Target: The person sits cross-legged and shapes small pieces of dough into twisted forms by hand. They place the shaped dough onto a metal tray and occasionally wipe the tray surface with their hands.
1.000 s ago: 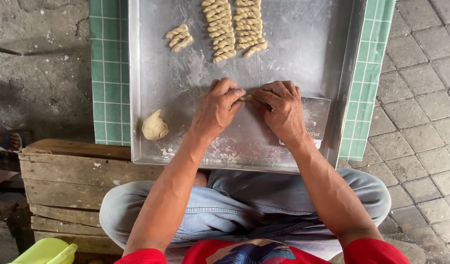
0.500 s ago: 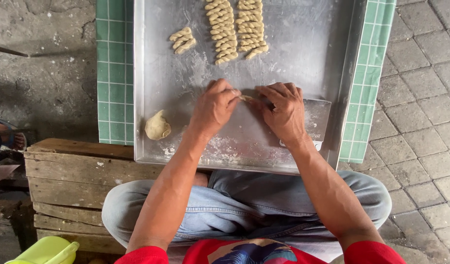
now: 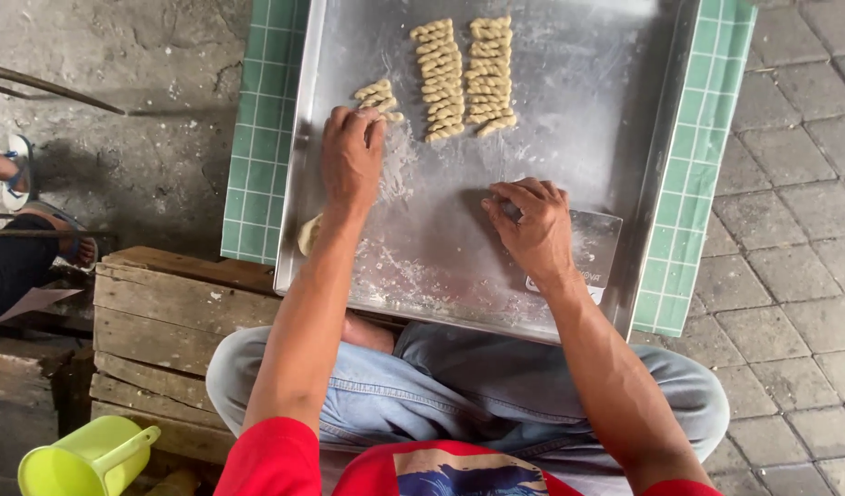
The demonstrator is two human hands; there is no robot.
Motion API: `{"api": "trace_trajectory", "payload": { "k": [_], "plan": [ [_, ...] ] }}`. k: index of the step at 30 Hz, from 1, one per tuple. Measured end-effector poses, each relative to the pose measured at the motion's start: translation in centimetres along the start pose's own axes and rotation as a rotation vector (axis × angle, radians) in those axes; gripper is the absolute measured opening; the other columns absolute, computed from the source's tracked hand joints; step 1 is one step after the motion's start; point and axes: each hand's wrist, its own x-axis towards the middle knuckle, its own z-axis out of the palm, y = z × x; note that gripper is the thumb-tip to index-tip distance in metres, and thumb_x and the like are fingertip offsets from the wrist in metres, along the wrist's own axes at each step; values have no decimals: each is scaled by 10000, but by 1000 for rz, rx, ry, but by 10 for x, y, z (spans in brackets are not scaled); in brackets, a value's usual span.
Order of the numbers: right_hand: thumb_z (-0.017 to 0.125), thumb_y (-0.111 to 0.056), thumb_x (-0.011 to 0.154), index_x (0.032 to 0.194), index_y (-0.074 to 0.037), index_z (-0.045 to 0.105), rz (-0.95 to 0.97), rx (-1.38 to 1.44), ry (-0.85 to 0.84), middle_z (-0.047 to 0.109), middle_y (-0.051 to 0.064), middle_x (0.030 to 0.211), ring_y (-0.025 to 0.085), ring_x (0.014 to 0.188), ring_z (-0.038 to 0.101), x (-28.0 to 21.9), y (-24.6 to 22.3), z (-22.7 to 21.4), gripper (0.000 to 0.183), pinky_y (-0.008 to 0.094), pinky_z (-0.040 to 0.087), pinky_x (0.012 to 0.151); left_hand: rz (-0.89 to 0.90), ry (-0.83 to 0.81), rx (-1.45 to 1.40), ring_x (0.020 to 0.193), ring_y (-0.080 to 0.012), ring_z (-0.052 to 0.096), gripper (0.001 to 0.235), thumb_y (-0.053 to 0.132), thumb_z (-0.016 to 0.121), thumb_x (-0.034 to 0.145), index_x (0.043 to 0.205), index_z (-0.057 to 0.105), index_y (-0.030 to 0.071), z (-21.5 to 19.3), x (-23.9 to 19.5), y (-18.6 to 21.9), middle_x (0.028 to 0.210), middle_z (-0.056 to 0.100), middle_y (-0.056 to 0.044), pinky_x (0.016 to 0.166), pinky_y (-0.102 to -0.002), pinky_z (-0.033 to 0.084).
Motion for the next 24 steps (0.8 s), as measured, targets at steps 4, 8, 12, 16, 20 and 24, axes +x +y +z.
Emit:
{"api": "trace_trajectory", "payload": {
  "k": [4, 8, 12, 16, 20, 24],
  "plan": [
    [806, -194, 924, 1041, -106, 798, -8, 21, -7, 747, 77, 876, 344, 877, 714, -3, 5, 0, 147, 463, 483, 829, 67, 85, 50, 866, -293, 678, 148, 78, 791, 889, 960, 675, 136, 5, 3, 2, 934, 571, -39, 765, -377, 573],
    [799, -187, 923, 1029, -91, 795, 3, 12, -20, 742, 78, 860, 342, 863, 712, 0, 2, -2, 143, 465, 480, 824, 102, 113, 81, 873, -276, 661, 229, 93, 841, 816, 919, 639, 127, 8, 3, 1, 956, 557, -32, 749, -375, 576],
    [784, -216, 929, 1016, -98, 799, 41, -8, -55, 744, 82, 870, 350, 879, 714, 0, 1, -2, 148, 482, 475, 844, 129, 50, 105, 839, -283, 657, 251, 111, 879, 794, 890, 648, 128, 15, 5, -3, 922, 559, -43, 728, -389, 580],
    [781, -215, 929, 1018, -93, 797, 44, 1, -63, 746, 88, 871, 359, 885, 716, 2, 1, -3, 151, 492, 478, 840, 137, 83, 149, 805, -276, 663, 229, 120, 860, 817, 876, 641, 146, 25, 5, -9, 877, 561, -26, 719, -369, 573],
    [789, -239, 925, 1009, -108, 793, 51, -5, -73, 748, 71, 865, 351, 893, 717, 0, 2, -2, 155, 491, 474, 849, 104, 105, 177, 779, -270, 665, 238, 154, 865, 809, 865, 634, 164, 22, 4, -3, 865, 583, -20, 697, -378, 565],
    [790, -216, 924, 1005, -88, 792, 33, 16, -63, 745, 75, 846, 337, 863, 726, 3, -6, -7, 151, 471, 488, 832, 35, 81, 179, 776, -272, 670, 223, 223, 867, 813, 870, 654, 188, 21, 2, -4, 851, 597, -21, 684, -386, 573]
  ]
}}
